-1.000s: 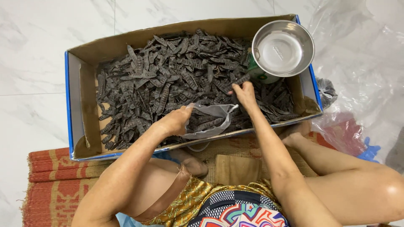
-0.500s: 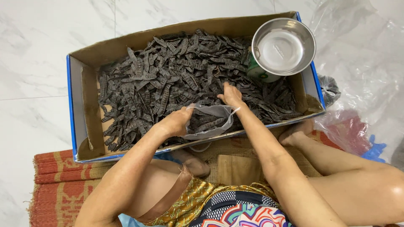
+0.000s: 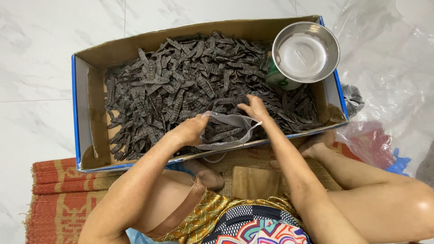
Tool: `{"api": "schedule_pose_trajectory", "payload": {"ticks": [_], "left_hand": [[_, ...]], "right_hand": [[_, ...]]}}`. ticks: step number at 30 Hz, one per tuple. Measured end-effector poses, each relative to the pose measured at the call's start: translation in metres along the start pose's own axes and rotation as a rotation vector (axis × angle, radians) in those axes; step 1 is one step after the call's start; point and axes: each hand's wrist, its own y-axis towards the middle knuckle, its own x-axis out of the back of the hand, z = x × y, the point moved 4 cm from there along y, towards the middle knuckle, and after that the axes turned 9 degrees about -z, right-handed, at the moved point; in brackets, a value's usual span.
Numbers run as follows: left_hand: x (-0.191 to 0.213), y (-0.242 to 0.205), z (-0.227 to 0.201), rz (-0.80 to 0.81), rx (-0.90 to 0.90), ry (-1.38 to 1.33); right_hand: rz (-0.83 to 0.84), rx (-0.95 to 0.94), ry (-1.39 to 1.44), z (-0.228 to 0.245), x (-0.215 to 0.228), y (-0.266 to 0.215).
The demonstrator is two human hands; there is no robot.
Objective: The person fills a plastic bag with dried locust pods from a cardboard box, weighs the bag on a scale, and then ties it closed.
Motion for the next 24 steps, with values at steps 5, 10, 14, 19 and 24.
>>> {"api": "schedule_pose_trajectory", "payload": {"ticks": [5, 10, 14, 19, 24], "left_hand": [[-0.002, 0.003, 0.0, 0.021, 0.015, 0.004], [0.005, 0.001, -0.006, 0.015, 0.016, -0.047], [0.017, -0.003, -0.012, -0.003, 0.008, -0.091], [0.028, -0.009, -0.016, 0.056, 0.113, -0.182], [0.013, -0.001, -0.003, 0.039, 0.091, -0.129]], "right_hand": [[-0.202, 0.033, 0.34, 0.004, 0.06, -0.009], [-0.19, -0.127, 0.986, 0.047, 0.11, -0.028], [-0.041, -0.046, 1.028, 0.095, 0.126, -0.06], [0.149, 0.014, 0.532, 0.136, 0.101, -0.087], [0.147, 0.254, 0.144, 0.158, 0.099, -0.099]]}}
